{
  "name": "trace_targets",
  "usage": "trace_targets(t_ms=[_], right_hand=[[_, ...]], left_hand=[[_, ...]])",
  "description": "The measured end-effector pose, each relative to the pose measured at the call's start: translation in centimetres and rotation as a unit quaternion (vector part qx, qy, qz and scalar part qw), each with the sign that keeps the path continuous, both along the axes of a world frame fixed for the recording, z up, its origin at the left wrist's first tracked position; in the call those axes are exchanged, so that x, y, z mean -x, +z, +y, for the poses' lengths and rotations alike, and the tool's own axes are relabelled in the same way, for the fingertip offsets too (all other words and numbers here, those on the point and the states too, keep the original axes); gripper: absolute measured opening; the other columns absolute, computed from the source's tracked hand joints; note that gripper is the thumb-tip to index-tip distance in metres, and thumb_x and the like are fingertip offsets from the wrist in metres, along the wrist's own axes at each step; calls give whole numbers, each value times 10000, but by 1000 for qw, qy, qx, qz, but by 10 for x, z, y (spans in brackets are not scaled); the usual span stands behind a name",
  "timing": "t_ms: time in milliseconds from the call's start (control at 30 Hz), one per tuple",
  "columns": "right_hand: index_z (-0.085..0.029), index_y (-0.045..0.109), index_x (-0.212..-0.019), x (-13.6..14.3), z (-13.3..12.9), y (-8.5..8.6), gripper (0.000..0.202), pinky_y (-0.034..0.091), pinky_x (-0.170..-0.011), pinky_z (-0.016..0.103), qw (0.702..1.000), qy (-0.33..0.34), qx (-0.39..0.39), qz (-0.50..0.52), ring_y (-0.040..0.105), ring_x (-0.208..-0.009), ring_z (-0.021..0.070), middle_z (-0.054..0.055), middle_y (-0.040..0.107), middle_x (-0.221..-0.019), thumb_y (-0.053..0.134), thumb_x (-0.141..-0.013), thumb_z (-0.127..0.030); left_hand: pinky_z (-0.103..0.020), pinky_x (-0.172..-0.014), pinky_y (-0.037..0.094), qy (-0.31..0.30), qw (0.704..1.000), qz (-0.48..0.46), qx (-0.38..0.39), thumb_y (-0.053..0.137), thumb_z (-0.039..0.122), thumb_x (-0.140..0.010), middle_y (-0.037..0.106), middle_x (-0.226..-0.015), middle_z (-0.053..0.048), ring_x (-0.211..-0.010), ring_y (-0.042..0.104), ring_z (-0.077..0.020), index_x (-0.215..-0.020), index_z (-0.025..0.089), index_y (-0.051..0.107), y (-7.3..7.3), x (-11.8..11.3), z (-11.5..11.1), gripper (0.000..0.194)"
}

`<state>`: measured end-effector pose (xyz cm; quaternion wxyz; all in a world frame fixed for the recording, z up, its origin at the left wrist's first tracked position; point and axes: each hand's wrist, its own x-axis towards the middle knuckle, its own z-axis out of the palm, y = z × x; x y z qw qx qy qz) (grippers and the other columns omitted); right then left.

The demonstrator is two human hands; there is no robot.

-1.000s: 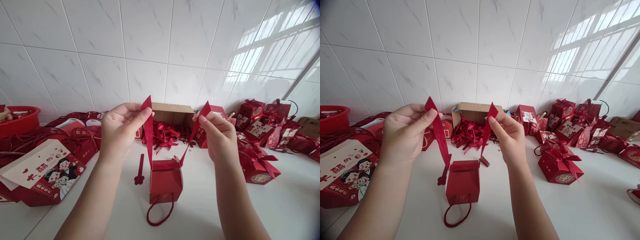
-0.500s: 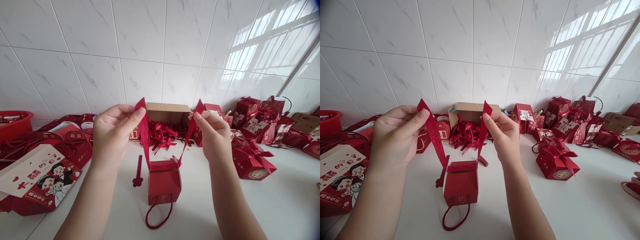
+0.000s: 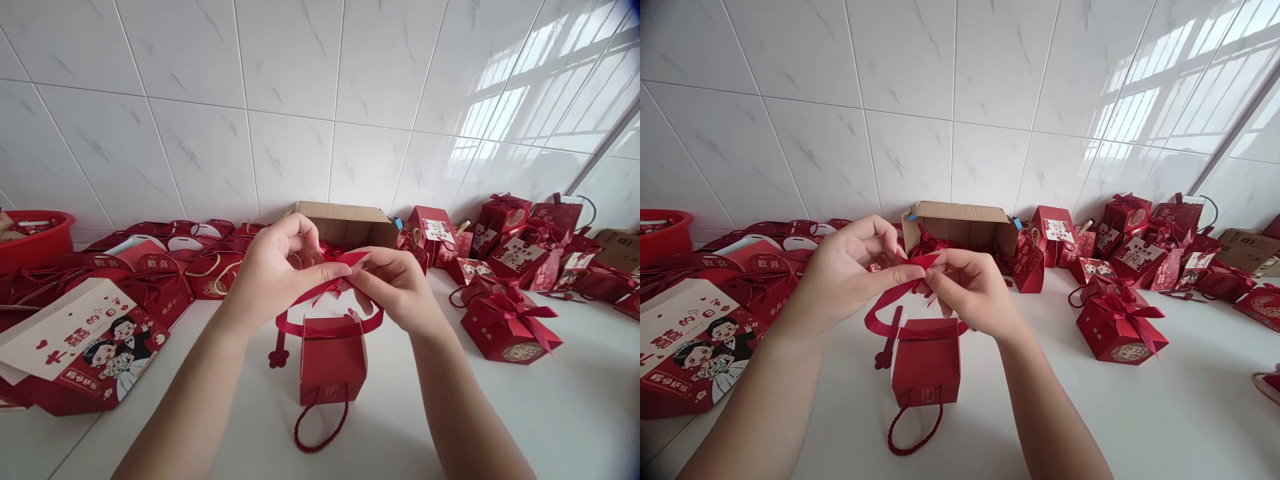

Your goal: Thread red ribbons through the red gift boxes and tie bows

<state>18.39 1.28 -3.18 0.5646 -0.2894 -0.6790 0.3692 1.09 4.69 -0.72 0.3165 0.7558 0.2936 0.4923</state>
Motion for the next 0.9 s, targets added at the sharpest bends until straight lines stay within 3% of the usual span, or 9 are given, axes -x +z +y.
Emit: trace_targets(t_ms=[133, 267, 367, 467, 567, 733, 900], right_hand=[[-216, 679, -1019, -4, 0, -3, 187, 409, -394, 157, 999, 46, 12, -13, 487, -469, 43, -14, 650, -716, 637, -842, -258], [-206, 690, -944, -3, 5, -6, 190, 416, -413, 173, 998, 51, 46, 6, 493, -484, 55, -8, 633, -685, 576, -891, -348], [-196, 696, -880, -2, 11, -7, 198, 476, -490, 193, 997, 63, 37, 30, 558, -551, 73, -1, 640, -698, 554, -908, -331], [-197, 695, -872, -4, 14, -7, 199, 542, -627, 238, 998, 51, -1, 26, 628, -680, 108, 9, 667, -738, 547, -910, -325], [-198, 688, -882, -9, 13, -5, 224, 553, -721, 288, 995, 37, -60, -73, 652, -772, 137, 28, 691, -818, 515, -923, -334], [-208, 681, -923, -13, 11, -4, 204, 526, -746, 300, 946, -54, -202, -248, 624, -816, 152, 43, 684, -863, 485, -939, -262], [-170, 666, -954, -9, 13, -6, 197, 518, -742, 301, 915, -109, -272, -276, 604, -831, 163, 81, 661, -891, 473, -940, -208]], left_hand=[[-188, -499, 449, -1, 999, 43, -20, 783, 351, -676, 579, -671, 62, -573, 592, -94, -796, 215, 473, 0, 3, 3, 360], [-199, -559, 470, -3, 993, 90, -70, 779, 324, -680, 617, -725, 44, -663, 622, -113, -838, 223, 528, 1, 6, 4, 314], [-231, -638, 503, -37, 991, 126, -34, 721, 353, -742, 664, -828, 17, -792, 656, -150, -914, 240, 552, 2, 9, 4, 267], [-266, -674, 512, -98, 980, 171, 31, 604, 353, -836, 694, -913, -7, -840, 662, -169, -1019, 257, 544, 3, 15, 6, 215], [-270, -646, 493, -93, 976, 190, 45, 539, 306, -863, 704, -885, -13, -782, 651, -166, -1044, 254, 546, 2, 20, 9, 189], [-258, -624, 466, -83, 981, 161, 71, 552, 259, -833, 690, -812, -2, -740, 630, -159, -1001, 242, 547, 3, 20, 13, 169], [-298, -701, 494, -169, 968, 114, 143, 591, 271, -832, 662, -770, -13, -752, 638, -170, -1027, 216, 558, 7, 20, 14, 205]])
